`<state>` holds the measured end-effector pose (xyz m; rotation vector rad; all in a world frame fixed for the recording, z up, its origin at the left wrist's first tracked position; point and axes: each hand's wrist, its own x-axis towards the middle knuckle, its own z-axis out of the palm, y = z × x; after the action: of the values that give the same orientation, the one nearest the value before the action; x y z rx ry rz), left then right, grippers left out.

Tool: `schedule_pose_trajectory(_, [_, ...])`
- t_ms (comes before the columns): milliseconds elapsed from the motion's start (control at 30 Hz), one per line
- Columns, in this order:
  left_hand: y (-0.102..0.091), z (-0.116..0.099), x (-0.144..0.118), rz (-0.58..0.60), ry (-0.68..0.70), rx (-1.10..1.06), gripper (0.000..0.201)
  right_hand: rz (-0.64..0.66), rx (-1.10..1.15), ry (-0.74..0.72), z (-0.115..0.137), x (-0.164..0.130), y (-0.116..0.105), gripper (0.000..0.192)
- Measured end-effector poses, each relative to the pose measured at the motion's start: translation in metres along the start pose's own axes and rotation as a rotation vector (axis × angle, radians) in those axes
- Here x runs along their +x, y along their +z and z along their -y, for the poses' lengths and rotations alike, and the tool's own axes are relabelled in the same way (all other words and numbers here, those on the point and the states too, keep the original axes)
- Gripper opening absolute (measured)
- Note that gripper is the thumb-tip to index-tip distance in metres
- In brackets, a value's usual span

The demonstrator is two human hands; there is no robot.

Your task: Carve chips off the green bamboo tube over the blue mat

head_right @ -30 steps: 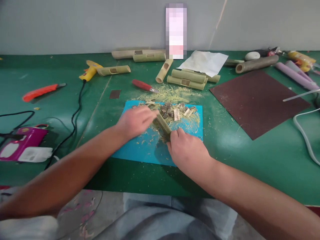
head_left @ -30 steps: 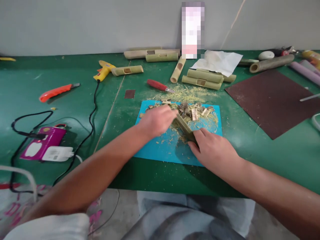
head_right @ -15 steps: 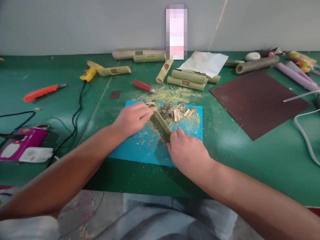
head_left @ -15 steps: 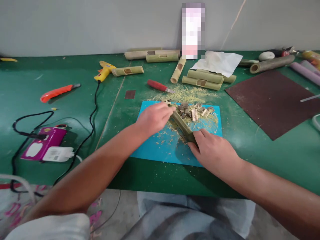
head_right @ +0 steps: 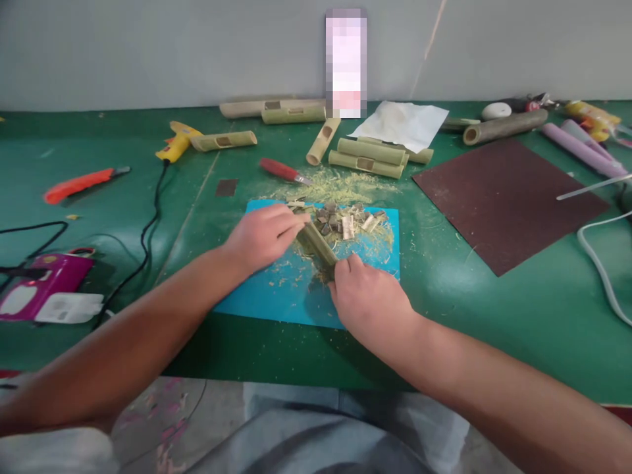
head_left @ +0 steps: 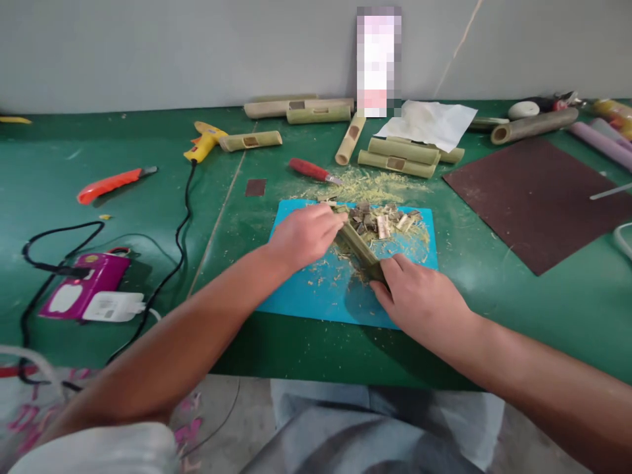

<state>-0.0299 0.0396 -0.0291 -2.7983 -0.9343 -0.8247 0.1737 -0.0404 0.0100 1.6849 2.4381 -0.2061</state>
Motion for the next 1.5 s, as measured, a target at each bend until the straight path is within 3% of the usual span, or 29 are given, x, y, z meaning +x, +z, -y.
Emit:
schedule_pose_trajectory(133, [0.002, 0.0, -0.002, 0.082, 0.076, -0.071, 0.035, 0.01, 0.013, -0.006, 0.001, 0.0, -0.001, 0.024])
schedule_pose_trajectory(267, [0.001, 0.0, -0.003, -0.028, 0.025, -0.007, 0.035, 0.016, 0.008, 0.005, 0.001, 0.001, -0.002, 0.025])
schedule_pose_trajectory(367, [0.0, -0.002, -0.004, 0.09, 0.104, -0.037, 0.034, 0.024, 0.001, 0.001, 0.001, 0.0, -0.002, 0.024])
schedule_pose_trajectory(500, [0.002, -0.001, -0.004, -0.024, 0.037, 0.032, 0.034, 0.025, -0.009, 0.008, 0.001, 0.0, -0.002, 0.025])
schedule_pose_trajectory(600, [0.004, 0.0, -0.004, -0.009, 0.098, 0.027, 0.036, 0.028, 0.006, -0.005, 0.0, 0.001, -0.002, 0.023])
schedule_pose_trajectory(733, [0.0, 0.004, -0.001, 0.003, 0.008, 0.025, 0.032, 0.004, 0.009, 0.01, 0.0, 0.001, -0.003, 0.022])
schedule_pose_trajectory(867, [-0.005, 0.004, 0.002, 0.091, 0.019, -0.069, 0.032, 0.007, -0.004, 0.004, 0.002, 0.001, -0.003, 0.019])
schedule_pose_trajectory(967, [-0.006, 0.003, 0.001, 0.056, -0.034, -0.039, 0.032, -0.035, -0.012, -0.009, 0.003, 0.0, -0.002, 0.018])
schedule_pose_trajectory(1200, [-0.007, 0.005, -0.002, 0.0, -0.005, 0.027, 0.032, -0.036, -0.001, -0.001, 0.003, 0.001, -0.001, 0.018])
schedule_pose_trajectory(1333, [-0.009, 0.005, -0.001, 0.059, 0.029, 0.062, 0.033, -0.042, 0.006, -0.014, 0.002, 0.001, 0.0, 0.018])
schedule_pose_trajectory(1500, [-0.01, -0.001, 0.0, 0.04, 0.001, 0.062, 0.032, -0.05, -0.001, 0.008, 0.002, 0.001, 0.001, 0.018])
